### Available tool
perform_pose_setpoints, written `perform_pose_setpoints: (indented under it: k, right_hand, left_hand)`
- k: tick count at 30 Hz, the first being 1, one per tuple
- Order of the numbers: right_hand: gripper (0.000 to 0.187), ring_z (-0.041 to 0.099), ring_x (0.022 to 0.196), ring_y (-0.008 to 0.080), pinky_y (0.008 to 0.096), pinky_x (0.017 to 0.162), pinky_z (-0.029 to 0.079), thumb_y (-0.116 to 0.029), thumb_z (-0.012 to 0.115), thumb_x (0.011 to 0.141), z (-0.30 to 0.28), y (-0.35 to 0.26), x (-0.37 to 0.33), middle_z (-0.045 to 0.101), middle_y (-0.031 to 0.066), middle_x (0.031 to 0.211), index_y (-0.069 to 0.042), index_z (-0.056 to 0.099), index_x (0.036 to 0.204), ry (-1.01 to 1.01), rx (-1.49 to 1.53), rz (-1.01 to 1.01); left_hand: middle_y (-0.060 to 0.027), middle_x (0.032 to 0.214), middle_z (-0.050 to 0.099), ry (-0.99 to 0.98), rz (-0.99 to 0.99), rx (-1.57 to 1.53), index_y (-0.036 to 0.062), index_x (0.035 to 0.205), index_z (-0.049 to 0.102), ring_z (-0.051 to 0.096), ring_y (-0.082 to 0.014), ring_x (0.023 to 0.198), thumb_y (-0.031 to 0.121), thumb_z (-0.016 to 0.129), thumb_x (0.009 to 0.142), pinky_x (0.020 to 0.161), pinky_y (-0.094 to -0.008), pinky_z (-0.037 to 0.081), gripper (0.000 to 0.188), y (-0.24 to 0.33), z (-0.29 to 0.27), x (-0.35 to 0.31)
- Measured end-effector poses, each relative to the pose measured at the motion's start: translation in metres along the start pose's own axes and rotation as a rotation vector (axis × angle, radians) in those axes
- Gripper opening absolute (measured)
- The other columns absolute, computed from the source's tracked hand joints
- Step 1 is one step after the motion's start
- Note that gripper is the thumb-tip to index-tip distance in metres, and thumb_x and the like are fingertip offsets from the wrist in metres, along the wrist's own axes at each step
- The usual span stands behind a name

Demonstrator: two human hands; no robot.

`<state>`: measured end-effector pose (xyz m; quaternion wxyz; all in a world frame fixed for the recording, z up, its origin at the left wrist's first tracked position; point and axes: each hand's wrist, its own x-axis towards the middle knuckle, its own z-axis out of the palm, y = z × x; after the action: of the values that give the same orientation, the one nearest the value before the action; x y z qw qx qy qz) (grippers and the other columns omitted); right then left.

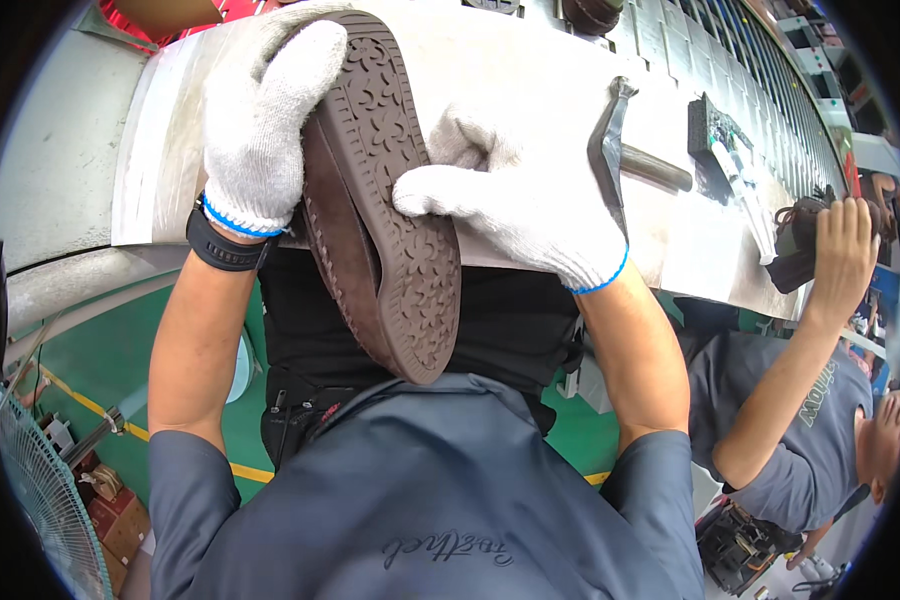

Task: The person fits a brown shoe upper onto a sole by hand, adjusting the alignment and tapping along the edges with a hammer to secure the components while seated at a workbench.

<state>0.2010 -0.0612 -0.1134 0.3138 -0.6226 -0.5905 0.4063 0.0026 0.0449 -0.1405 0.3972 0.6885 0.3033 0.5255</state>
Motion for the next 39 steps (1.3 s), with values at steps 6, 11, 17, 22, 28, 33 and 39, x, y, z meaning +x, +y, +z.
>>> perform_pose_setpoints:
  k: [6, 11, 17, 22, 28, 33, 39]
  right_hand:
    - [0.02, 0.057, 0.073, 0.0046, 0.0254, 0.064, 0.048, -0.01, 0.087, 0.087, 0.002, 0.011, 0.001, 0.065, -0.0036, 0.077, -0.004, 0.068, 0.083, 0.025, -0.037, 0.001]
    - [0.028, 0.063, 0.079, 0.0075, 0.0273, 0.073, 0.055, -0.013, 0.088, 0.086, 0.004, 0.004, 0.001, 0.072, -0.0002, 0.086, 0.001, 0.076, 0.108, 0.032, -0.102, 0.078]
    - [0.048, 0.066, 0.083, 0.0092, 0.0287, 0.079, 0.057, -0.013, 0.086, 0.087, 0.005, 0.004, 0.018, 0.074, 0.0023, 0.093, 0.004, 0.072, 0.13, -0.037, 0.39, -0.124]
    - [0.045, 0.065, 0.081, 0.0091, 0.0283, 0.074, 0.056, -0.011, 0.084, 0.088, 0.006, 0.0, 0.03, 0.073, 0.0026, 0.094, 0.003, 0.072, 0.128, -0.102, 0.444, -0.09]
    - [0.04, 0.064, 0.078, 0.0091, 0.0279, 0.069, 0.054, -0.008, 0.081, 0.089, 0.013, -0.009, 0.033, 0.072, 0.003, 0.094, 0.003, 0.072, 0.127, -0.065, 0.385, -0.141]
    - [0.037, 0.063, 0.076, 0.009, 0.0276, 0.064, 0.052, -0.005, 0.079, 0.09, 0.019, -0.02, 0.038, 0.071, 0.0034, 0.094, 0.002, 0.072, 0.125, -0.008, 0.284, -0.231]
    - [0.028, 0.064, 0.085, 0.0103, 0.0299, 0.076, 0.054, -0.021, 0.073, 0.098, 0.03, -0.02, 0.045, 0.072, 0.0038, 0.094, 0.0, 0.077, 0.114, 0.293, -0.005, -0.263]
  left_hand:
    - [-0.0133, 0.105, 0.074, 0.015, 0.182, 0.165, -0.0037, 0.112, 0.076, 0.071, -0.0242, 0.099, 0.021, 0.072, 0.097, 0.094, -0.0379, 0.055, 0.029, -0.013, -0.001, 0.004]
    - [-0.0133, 0.104, 0.074, 0.055, 0.191, 0.207, -0.0036, 0.115, 0.075, 0.071, -0.0251, 0.098, 0.019, 0.073, 0.097, 0.093, -0.0383, 0.055, 0.029, -0.011, 0.002, 0.002]
    - [-0.0116, 0.106, 0.077, -0.034, 0.047, -0.053, -0.0059, 0.117, 0.074, 0.072, -0.0191, 0.098, 0.02, 0.073, 0.098, 0.092, -0.0359, 0.057, 0.032, 0.008, 0.007, 0.001]
    - [-0.0102, 0.104, 0.078, -0.177, -0.003, -0.355, -0.007, 0.117, 0.074, 0.072, -0.0154, 0.095, 0.02, 0.07, 0.099, 0.088, -0.0334, 0.058, 0.033, -0.006, 0.0, 0.004]
    - [-0.0115, 0.1, 0.078, -0.092, 0.014, -0.273, -0.0072, 0.116, 0.075, 0.073, -0.0164, 0.092, 0.02, 0.07, 0.099, 0.086, -0.0345, 0.059, 0.033, 0.012, -0.002, 0.003]
    - [-0.0133, 0.097, 0.077, -0.011, 0.135, 0.099, -0.0075, 0.115, 0.074, 0.073, -0.0191, 0.092, 0.022, 0.074, 0.098, 0.086, -0.036, 0.059, 0.033, 0.017, -0.002, 0.003]
    - [-0.0128, 0.107, 0.077, -0.107, -0.12, -0.274, -0.0059, 0.121, 0.073, 0.072, -0.0186, 0.1, 0.024, 0.077, 0.098, 0.094, -0.035, 0.057, 0.038, -0.001, -0.002, 0.021]
